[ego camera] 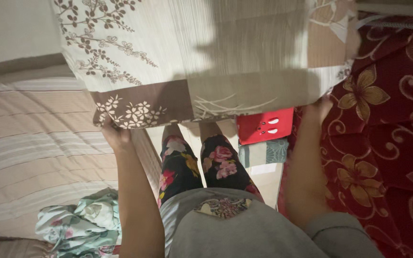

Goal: The person folds a large patterned sheet on a round table, aligning edges and smoothing the fabric, then folds a smaller light-colored cloth. The folded items are placed on the table.

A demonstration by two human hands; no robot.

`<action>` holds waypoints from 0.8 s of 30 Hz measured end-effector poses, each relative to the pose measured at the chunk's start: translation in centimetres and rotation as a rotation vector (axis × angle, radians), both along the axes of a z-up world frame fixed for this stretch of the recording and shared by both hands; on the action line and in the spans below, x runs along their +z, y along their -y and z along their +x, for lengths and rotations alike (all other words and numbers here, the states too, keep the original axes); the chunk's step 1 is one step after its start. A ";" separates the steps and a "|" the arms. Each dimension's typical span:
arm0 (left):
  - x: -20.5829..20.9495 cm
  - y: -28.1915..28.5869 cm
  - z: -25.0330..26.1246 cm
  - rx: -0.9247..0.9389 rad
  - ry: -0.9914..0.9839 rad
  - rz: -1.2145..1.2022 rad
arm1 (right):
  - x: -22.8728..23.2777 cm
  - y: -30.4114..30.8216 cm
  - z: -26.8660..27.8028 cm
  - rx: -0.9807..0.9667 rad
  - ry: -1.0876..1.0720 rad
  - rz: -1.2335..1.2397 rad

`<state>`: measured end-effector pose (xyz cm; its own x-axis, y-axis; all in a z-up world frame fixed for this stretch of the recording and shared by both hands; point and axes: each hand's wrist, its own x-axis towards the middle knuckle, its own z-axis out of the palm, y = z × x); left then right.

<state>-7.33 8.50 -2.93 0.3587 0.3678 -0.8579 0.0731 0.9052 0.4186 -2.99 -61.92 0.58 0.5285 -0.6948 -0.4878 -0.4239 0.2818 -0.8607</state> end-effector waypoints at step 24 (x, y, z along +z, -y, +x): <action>-7.9 7.1 -1.7 -0.568 0.356 0.461 | 4.1 -33.6 24.7 1.380 0.251 -1.202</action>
<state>-9.01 1.40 -10.79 0.8196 0.3360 -0.4640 0.2617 0.5009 0.8250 21.69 -28.33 4.72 0.9274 0.3702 0.0539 0.3616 -0.8503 -0.3824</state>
